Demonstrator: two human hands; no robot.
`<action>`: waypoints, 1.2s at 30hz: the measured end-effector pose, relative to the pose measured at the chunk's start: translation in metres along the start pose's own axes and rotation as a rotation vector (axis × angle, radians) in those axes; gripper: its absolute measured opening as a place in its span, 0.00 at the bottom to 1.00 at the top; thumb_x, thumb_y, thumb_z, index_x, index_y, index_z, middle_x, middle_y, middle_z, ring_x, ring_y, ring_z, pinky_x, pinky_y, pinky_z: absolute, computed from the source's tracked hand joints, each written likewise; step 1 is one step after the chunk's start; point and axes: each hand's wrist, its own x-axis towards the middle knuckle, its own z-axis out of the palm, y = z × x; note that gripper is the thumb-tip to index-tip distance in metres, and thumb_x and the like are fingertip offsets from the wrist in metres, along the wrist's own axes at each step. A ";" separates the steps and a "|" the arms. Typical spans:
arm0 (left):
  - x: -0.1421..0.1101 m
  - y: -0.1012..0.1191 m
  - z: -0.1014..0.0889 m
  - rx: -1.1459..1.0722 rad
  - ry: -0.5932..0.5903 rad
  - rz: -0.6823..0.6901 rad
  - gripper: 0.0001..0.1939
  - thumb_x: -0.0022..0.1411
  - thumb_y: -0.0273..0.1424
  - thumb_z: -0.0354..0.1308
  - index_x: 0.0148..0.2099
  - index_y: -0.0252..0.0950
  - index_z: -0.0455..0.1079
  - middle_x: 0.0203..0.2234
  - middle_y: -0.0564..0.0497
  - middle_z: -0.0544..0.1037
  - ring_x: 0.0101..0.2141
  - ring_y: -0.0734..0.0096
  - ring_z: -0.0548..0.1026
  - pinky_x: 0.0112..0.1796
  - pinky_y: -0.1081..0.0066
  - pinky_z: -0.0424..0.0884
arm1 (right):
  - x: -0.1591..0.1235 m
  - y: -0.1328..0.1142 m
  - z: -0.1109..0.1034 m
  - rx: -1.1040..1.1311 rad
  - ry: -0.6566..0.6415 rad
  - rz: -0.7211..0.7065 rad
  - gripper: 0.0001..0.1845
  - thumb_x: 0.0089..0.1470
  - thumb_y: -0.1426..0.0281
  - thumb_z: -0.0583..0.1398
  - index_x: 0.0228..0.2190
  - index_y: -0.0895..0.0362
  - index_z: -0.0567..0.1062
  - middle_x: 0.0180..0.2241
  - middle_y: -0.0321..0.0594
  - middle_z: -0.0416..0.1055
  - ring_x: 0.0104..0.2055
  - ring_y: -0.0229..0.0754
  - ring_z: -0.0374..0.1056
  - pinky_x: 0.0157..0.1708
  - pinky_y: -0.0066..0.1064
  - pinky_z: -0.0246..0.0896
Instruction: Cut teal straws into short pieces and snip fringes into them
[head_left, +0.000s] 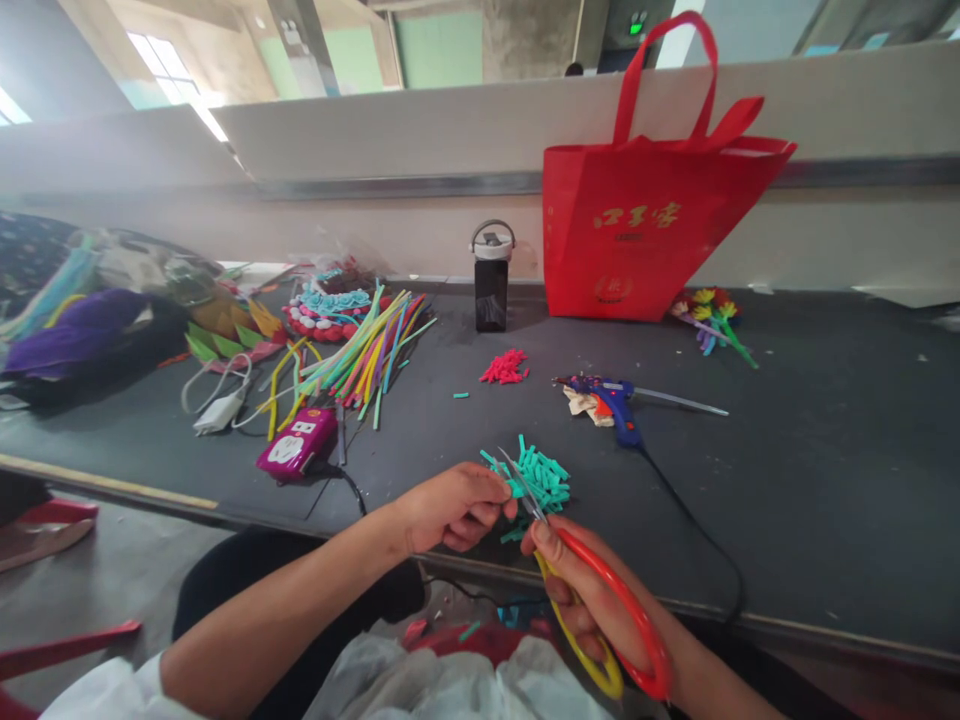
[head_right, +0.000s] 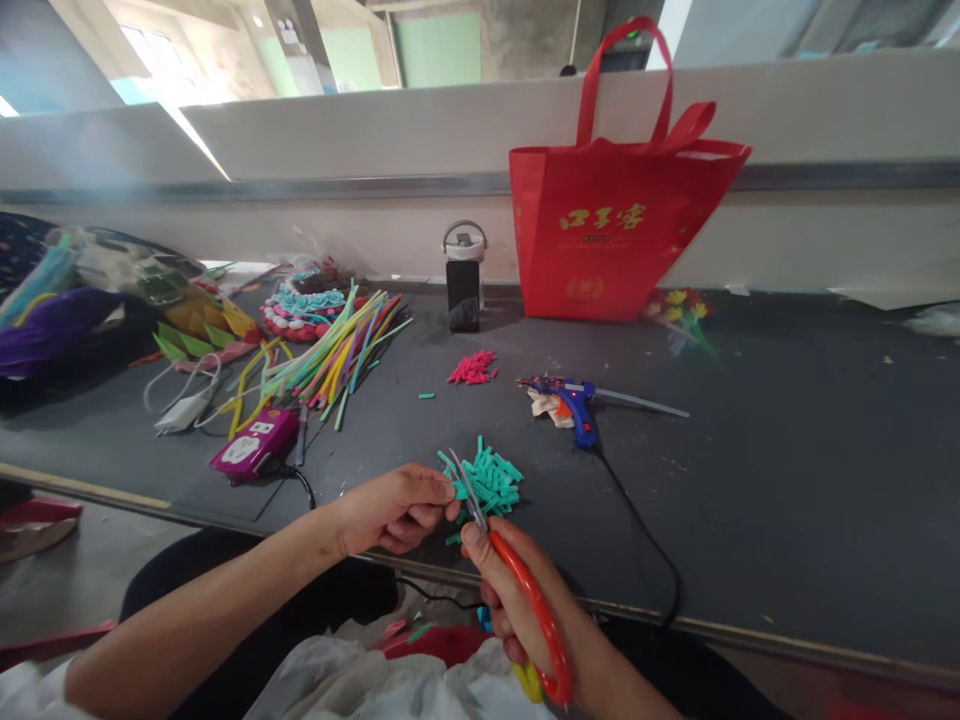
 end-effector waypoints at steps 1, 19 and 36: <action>0.000 0.000 0.000 0.000 -0.004 0.002 0.15 0.55 0.42 0.60 0.31 0.35 0.66 0.13 0.65 0.48 0.13 0.84 0.42 0.12 0.79 0.40 | 0.000 -0.001 0.000 -0.006 0.011 0.006 0.31 0.49 0.39 0.55 0.38 0.52 0.65 0.21 0.23 0.54 0.14 0.24 0.44 0.11 0.16 0.42; -0.002 -0.001 0.003 -0.006 -0.001 -0.017 0.14 0.56 0.41 0.59 0.32 0.35 0.66 0.14 0.64 0.48 0.13 0.84 0.42 0.13 0.79 0.39 | 0.000 -0.004 -0.001 0.025 0.020 -0.026 0.32 0.46 0.38 0.56 0.37 0.53 0.66 0.19 0.22 0.54 0.13 0.24 0.43 0.10 0.15 0.43; -0.022 -0.010 0.036 -0.012 -0.203 -0.098 0.18 0.60 0.45 0.57 0.34 0.33 0.67 0.15 0.62 0.50 0.13 0.84 0.45 0.14 0.78 0.41 | 0.004 -0.003 0.002 -0.104 0.058 -0.390 0.22 0.57 0.52 0.56 0.46 0.54 0.64 0.20 0.28 0.64 0.16 0.30 0.55 0.15 0.21 0.51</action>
